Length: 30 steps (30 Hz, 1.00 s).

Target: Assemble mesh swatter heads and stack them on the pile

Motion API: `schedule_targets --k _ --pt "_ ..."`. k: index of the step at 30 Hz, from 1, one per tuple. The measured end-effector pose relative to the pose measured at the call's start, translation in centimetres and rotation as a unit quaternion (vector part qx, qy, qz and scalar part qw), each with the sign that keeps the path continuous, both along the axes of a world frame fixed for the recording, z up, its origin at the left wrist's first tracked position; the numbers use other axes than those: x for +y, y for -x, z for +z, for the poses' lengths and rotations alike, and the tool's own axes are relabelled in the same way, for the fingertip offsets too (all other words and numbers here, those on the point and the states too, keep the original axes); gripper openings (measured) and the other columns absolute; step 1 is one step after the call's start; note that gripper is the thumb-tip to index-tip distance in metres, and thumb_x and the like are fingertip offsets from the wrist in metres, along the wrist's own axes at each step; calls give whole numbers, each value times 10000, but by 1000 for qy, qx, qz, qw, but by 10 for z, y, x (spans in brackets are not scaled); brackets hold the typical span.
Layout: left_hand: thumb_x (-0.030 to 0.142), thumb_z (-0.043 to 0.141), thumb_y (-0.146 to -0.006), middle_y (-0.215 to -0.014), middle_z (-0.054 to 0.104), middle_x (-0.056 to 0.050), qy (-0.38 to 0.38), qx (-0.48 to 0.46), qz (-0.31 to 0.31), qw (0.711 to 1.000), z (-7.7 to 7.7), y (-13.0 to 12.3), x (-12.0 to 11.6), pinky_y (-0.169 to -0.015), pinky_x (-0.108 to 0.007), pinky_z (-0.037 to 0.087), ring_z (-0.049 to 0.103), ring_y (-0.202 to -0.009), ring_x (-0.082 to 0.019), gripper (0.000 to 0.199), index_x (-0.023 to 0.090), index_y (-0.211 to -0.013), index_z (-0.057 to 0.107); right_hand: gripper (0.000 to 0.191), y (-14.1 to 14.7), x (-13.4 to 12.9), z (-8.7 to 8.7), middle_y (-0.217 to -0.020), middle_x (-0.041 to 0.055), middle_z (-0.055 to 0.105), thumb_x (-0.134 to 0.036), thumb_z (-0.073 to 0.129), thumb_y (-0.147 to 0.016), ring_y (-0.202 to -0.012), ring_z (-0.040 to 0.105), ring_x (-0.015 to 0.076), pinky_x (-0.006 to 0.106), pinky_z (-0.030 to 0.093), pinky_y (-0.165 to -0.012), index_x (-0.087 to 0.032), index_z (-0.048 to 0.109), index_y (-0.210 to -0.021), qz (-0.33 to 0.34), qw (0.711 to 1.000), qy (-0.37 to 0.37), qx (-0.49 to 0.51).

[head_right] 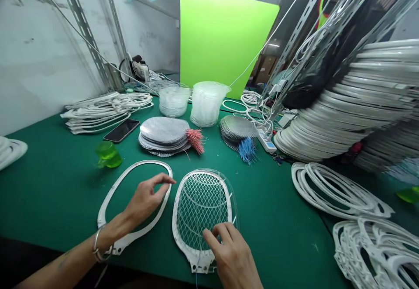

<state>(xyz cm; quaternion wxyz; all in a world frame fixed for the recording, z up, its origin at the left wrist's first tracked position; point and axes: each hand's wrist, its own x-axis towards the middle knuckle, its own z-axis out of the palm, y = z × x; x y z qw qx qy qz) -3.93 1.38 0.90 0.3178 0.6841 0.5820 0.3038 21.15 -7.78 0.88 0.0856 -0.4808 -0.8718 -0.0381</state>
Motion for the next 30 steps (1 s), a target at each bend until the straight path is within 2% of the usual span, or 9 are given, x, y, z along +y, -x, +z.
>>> schedule_targets --k 2,4,7,9,11,14,17,30 --pt "363 433 -958 -1046 707 -28 -31 32 -30 999 9 -12 21 -765 -301 523 663 -890 -189 300 214 -1069 669 514 3 2 -2 -841 38 599 110 263 -717 -706 588 158 229 454 -551 -240 562 -948 8 1000 2 -6" --pt "373 472 -959 -1097 696 -46 -73 77 -69 992 9 -28 43 -825 -300 498 642 -978 -199 299 203 -1111 666 470 7 4 -4 -814 33 588 100 282 -717 -684 574 164 242 448 -549 -239 547 -906 16 1000 -6 -4" --pt "288 547 -929 -1002 713 -47 -90 123 -94 984 -4 -52 72 -832 -307 478 642 -940 -205 207 193 -1027 703 457 8 5 -8 -818 29 582 97 316 -701 -691 567 170 250 443 -560 -240 536 -917 15 1000 -8 0" --pt "243 571 -910 -892 712 -31 -88 135 -105 981 -18 -62 84 -775 -289 478 645 -845 -191 159 198 -927 722 481 7 6 -12 -836 28 581 106 331 -681 -711 565 171 247 444 -577 -241 536 -943 7 1000 5 -2" --pt "219 580 -898 -865 699 -28 -93 149 -115 978 -29 -67 91 -745 -274 472 634 -813 -182 143 198 -885 721 499 7 7 -15 -845 27 579 112 336 -668 -720 562 171 246 444 -583 -240 538 -959 3 1000 18 -4" --pt "203 583 -896 -895 678 -39 -110 168 -132 971 -41 -71 96 -771 -265 464 615 -858 -180 126 192 -888 708 500 8 10 -16 -843 27 577 114 334 -659 -707 558 174 249 438 -562 -236 539 -952 4 1000 23 1" --pt "195 566 -911 -900 658 -46 -125 186 -148 963 -45 -72 98 -802 -266 459 596 -882 -178 128 186 -908 694 494 11 12 -15 -822 20 574 119 327 -655 -682 553 173 251 432 -546 -233 539 -931 5 1000 23 13" --pt "186 524 -931 -904 625 -54 -154 245 -154 945 -46 -73 92 -746 -276 463 570 -862 -184 167 193 -928 690 444 9 15 -24 -880 30 599 80 334 -755 -757 590 179 252 472 -598 -241 541 -982 5 999 45 22"
